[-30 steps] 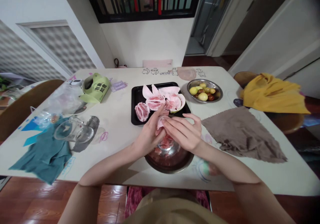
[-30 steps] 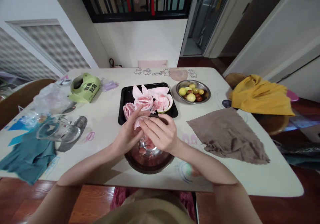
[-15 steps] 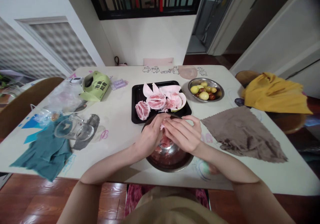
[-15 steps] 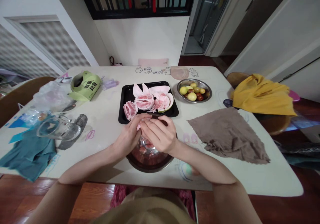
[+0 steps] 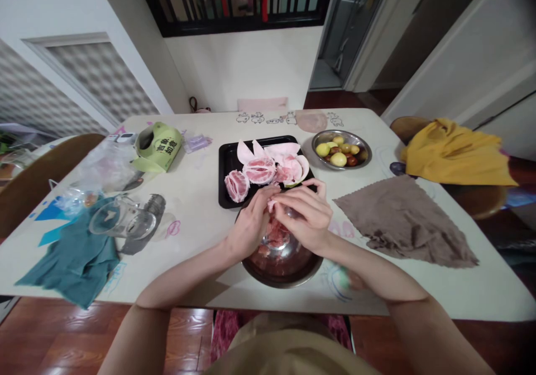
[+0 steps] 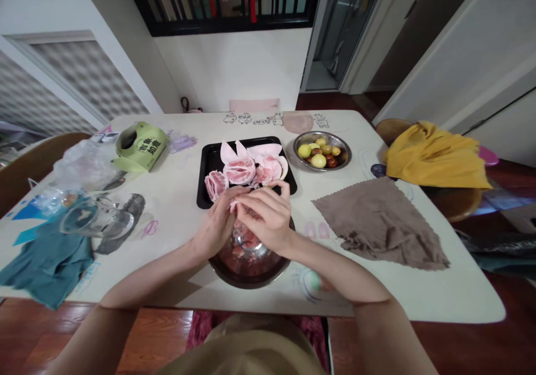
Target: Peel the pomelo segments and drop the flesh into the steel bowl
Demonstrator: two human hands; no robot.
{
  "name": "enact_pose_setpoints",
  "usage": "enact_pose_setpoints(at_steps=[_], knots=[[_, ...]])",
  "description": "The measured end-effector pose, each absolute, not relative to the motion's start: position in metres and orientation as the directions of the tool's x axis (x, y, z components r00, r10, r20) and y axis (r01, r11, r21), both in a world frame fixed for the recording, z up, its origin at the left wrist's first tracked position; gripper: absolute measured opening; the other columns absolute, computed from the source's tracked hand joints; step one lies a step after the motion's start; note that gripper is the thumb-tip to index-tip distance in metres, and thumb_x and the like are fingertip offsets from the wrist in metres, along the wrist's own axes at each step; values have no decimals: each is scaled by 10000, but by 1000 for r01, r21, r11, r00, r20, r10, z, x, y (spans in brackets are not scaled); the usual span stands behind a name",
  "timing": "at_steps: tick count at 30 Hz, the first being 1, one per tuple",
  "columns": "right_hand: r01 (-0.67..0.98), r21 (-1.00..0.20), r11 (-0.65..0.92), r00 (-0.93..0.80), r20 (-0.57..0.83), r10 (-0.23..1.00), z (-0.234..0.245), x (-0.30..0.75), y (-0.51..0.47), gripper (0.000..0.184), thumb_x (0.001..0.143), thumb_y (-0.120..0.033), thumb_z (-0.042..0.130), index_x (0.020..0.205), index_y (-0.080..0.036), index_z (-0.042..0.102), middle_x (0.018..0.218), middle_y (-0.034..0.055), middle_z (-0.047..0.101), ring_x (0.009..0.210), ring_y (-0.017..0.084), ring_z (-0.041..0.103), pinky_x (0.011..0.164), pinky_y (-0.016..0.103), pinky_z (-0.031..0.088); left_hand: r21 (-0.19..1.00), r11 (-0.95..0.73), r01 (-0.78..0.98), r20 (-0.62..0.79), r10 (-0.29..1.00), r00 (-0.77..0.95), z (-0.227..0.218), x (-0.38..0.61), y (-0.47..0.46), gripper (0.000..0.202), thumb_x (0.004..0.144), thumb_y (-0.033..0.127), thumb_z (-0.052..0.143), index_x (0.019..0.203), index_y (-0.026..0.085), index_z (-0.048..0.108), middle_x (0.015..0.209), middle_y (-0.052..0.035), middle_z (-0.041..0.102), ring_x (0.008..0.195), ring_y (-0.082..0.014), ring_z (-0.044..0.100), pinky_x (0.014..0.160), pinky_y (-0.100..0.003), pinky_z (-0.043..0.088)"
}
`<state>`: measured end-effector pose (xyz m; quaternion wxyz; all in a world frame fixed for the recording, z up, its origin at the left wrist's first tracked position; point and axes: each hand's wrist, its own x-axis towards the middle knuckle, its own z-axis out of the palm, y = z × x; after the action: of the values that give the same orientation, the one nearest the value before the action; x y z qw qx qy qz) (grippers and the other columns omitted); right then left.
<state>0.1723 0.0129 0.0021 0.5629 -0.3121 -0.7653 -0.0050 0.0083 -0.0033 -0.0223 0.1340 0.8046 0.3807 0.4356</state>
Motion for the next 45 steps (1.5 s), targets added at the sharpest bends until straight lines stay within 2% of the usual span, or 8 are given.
enact_pose_setpoints(at_steps=[4,10,20,27,31,36,42,45], knots=[[463,-437,771,-125,829,545,2,174,17,114,910,-169,677,849,-247,733,790,-27,783,715,150,714,911,424,467,565,-673,478,615,729,300,-19,8,-2,409,1003,92,449,1395,207,470,1336,-120,636,1304,-203,611,1098,-373,530],[504,-409,761,-130,835,535,5,176,19,114,914,-159,673,848,-237,725,774,-28,780,671,143,699,947,432,451,596,-650,472,606,750,266,-13,9,-2,359,1018,133,495,1369,208,501,1309,-118,649,1273,-203,628,1087,-375,539],[519,-476,710,-99,791,603,2,179,28,108,914,-183,669,832,-232,720,744,-42,756,672,138,693,981,421,419,625,-641,446,621,754,214,-17,7,6,338,1016,167,534,1348,222,506,1294,-105,654,1256,-205,632,1074,-381,531],[505,-513,694,-88,769,633,2,180,31,104,911,-189,663,826,-231,705,729,-48,741,652,138,681,962,402,429,721,-587,368,564,806,179,-16,7,6,297,1018,211,543,1314,225,525,1267,-96,650,1218,-204,633,1057,-375,522],[472,-528,706,-150,741,654,3,178,29,66,938,-211,655,929,-238,715,854,-21,775,790,162,718,1022,428,420,774,-550,313,535,833,142,-20,6,8,295,1009,250,562,1298,214,514,1238,-112,628,1185,-217,636,1041,-398,532],[484,-407,774,-253,782,570,3,177,24,124,924,-233,719,1047,-244,723,995,14,794,910,185,730,1075,462,413,764,-573,296,562,817,129,-21,7,7,323,990,227,589,1294,201,483,1305,-137,603,1276,-231,597,1117,-452,491],[503,-127,855,-365,865,343,-1,183,20,235,968,-81,554,1053,-233,712,960,3,799,868,152,735,1031,421,438,735,-614,286,571,789,225,-14,6,3,520,933,226,682,1412,203,481,1394,-152,621,1309,-250,618,1127,-446,511],[517,-33,855,-395,877,273,-3,183,20,241,944,-56,546,1049,-204,704,906,13,795,819,153,732,982,404,454,719,-619,316,541,784,306,-11,3,4,408,964,219,643,1369,212,594,1374,-130,674,1290,-250,650,1119,-452,527]])
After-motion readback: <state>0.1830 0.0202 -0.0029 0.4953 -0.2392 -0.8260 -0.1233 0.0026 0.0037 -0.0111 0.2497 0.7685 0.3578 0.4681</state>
